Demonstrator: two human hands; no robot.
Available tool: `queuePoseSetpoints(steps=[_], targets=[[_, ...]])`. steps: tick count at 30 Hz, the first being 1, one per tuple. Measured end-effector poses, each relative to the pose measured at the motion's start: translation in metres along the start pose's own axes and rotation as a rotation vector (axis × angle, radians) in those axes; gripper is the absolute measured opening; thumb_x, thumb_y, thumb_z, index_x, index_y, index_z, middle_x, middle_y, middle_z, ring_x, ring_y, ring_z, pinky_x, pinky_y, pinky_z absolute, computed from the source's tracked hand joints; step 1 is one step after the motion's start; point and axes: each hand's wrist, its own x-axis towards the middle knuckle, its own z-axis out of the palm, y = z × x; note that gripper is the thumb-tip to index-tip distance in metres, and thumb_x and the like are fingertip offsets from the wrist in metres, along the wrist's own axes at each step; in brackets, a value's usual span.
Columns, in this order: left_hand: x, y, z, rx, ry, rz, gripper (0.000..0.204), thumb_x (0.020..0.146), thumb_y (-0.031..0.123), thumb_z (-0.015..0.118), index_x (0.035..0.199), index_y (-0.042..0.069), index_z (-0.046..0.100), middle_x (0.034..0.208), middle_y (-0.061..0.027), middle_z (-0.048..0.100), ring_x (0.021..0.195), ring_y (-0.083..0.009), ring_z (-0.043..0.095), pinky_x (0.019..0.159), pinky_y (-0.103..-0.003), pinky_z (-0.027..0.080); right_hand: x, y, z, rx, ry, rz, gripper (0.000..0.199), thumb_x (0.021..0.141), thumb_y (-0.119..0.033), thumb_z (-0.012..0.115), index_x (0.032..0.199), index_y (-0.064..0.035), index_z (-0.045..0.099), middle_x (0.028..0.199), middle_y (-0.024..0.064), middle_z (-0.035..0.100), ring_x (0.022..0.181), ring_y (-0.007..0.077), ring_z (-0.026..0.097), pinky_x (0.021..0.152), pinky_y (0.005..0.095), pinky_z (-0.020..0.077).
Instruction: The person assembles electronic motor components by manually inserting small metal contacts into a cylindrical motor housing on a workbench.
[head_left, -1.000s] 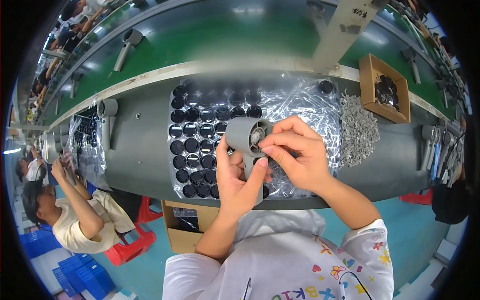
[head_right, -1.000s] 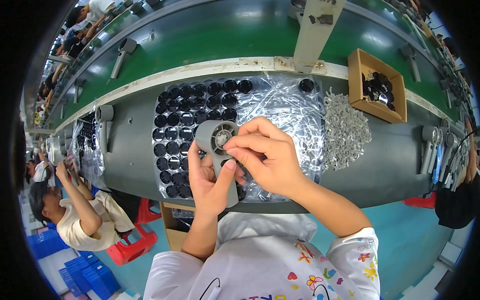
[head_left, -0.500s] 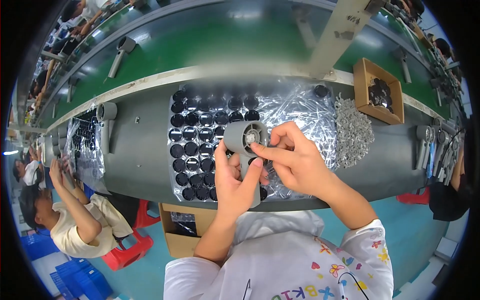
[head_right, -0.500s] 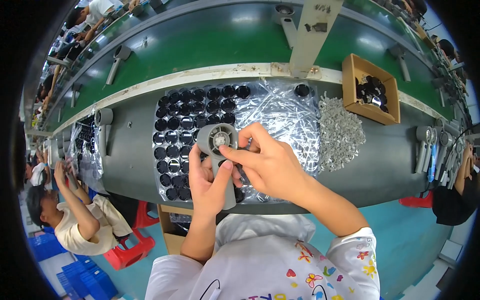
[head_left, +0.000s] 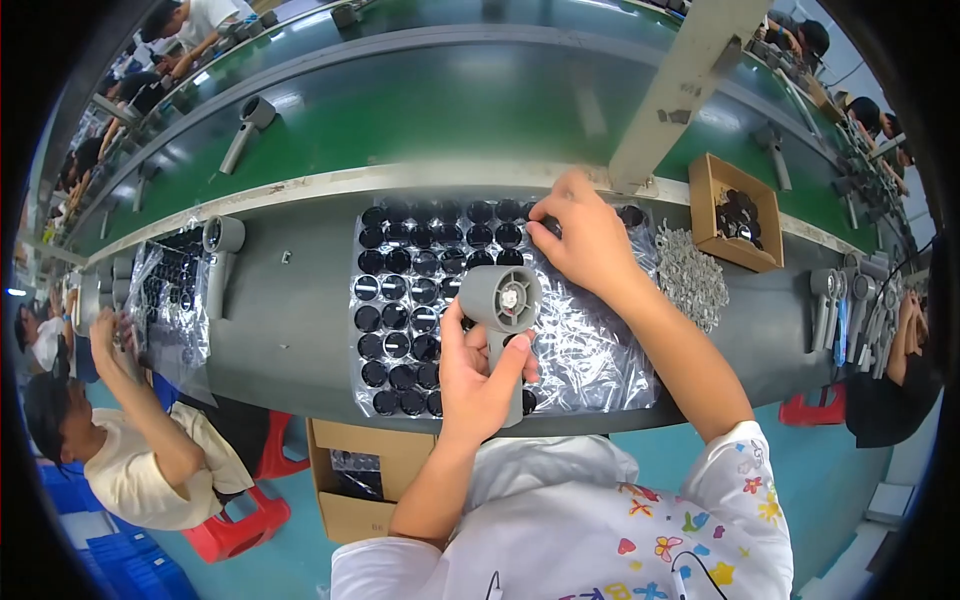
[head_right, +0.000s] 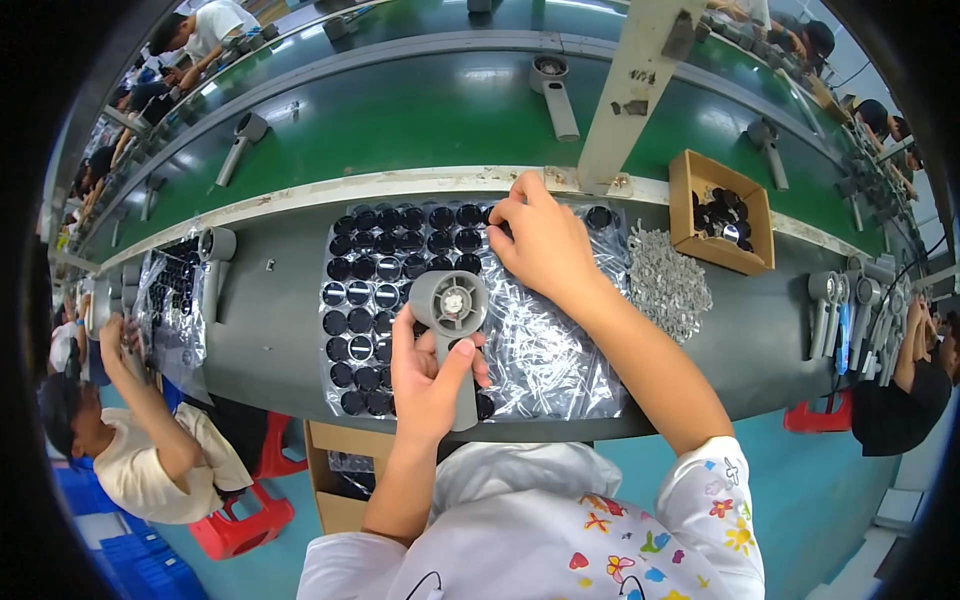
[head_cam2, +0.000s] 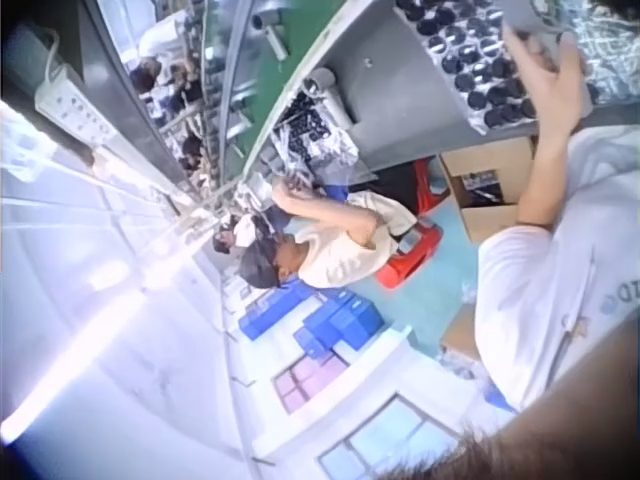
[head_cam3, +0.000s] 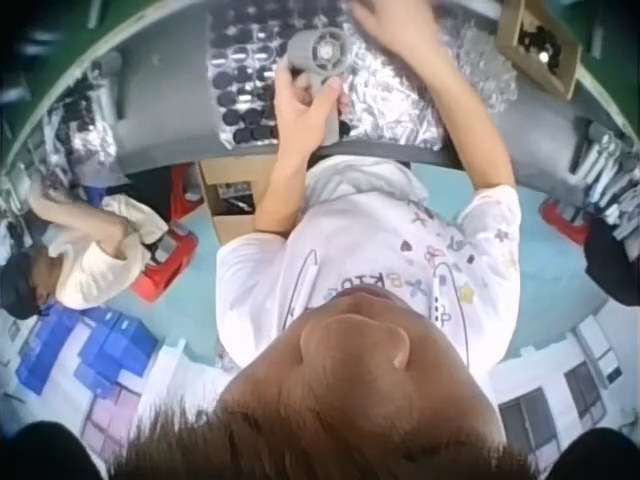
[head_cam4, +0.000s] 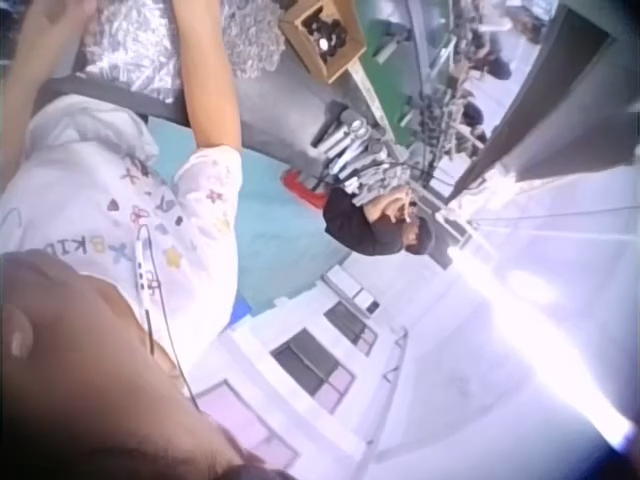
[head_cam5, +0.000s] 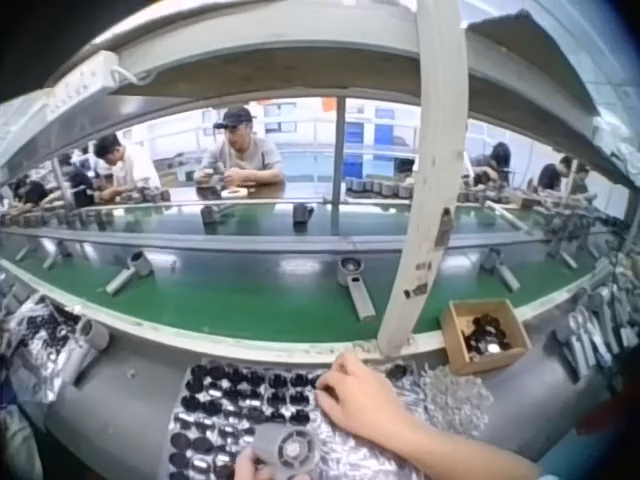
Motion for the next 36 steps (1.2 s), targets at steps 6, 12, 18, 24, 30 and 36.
queuePoseSetpoints(steps=[6,12,18,24,30,36], targets=[[-0.001,0.001,0.002,0.007,0.005,-0.001,0.065,0.098,-0.003,0.06,0.15,0.0,0.022,0.11,-0.0183,0.066,0.075,-0.0148,0.066,0.065,-0.03,0.057,0.013,0.006,-0.005,0.106,0.118,-0.022,0.012,0.087,-0.016,0.072,0.093,-0.0052,0.07,0.106,0.0103,0.059,0.086,0.0276,0.064,0.073,0.0378,0.0528],[-0.001,0.0,0.001,0.014,0.0,0.016,0.066,0.097,-0.003,0.061,0.151,-0.001,0.022,0.111,-0.0192,0.067,0.077,-0.0159,0.067,0.064,-0.03,0.058,0.001,0.016,-0.043,0.68,0.221,0.31,0.018,0.1,-0.018,0.061,0.108,-0.0013,0.063,0.106,0.0106,0.066,0.083,0.0192,0.064,0.065,0.0293,0.0514],[0.0,0.003,0.006,0.08,-0.013,0.027,0.065,0.096,-0.005,0.061,0.15,0.0,0.024,0.114,-0.0217,0.067,0.08,-0.0201,0.071,0.064,-0.03,0.06,-0.034,0.021,-0.057,1.713,-0.091,0.602,0.026,0.103,-0.027,0.052,0.111,-0.0033,0.058,0.104,0.0192,0.07,0.081,0.0241,0.069,0.064,0.0352,0.056],[0.007,0.029,0.008,-0.075,0.047,-0.181,0.058,0.095,0.0,0.063,0.144,-0.001,0.033,0.124,-0.0207,0.063,0.09,-0.0293,0.074,0.062,-0.032,0.062,-0.048,0.016,-0.057,1.787,-0.053,0.606,0.034,0.104,-0.027,0.049,0.122,-0.0002,0.059,0.1,0.0177,0.07,0.078,0.0228,0.068,0.07,0.035,0.057],[0.019,0.031,0.028,-0.098,0.044,-0.132,0.054,0.094,0.003,0.065,0.141,-0.001,0.039,0.128,-0.0189,0.062,0.104,-0.0315,0.072,0.065,-0.034,0.063,-0.055,0.022,-0.056,1.798,-0.076,0.551,0.041,0.106,-0.026,0.047,0.134,0.0023,0.056,0.102,0.0179,0.07,0.076,0.0212,0.069,0.071,0.0343,0.0579],[0.025,0.017,0.046,-0.131,0.009,-0.179,0.056,0.094,0.004,0.065,0.143,-0.001,0.038,0.131,-0.0182,0.061,0.108,-0.0306,0.071,0.071,-0.034,0.064,-0.056,0.016,-0.055,1.812,-0.108,0.579,0.035,0.102,-0.019,0.059,0.129,0.0016,0.06,0.104,0.0152,0.069,0.077,0.0198,0.069,0.071,0.0328,0.0573]])
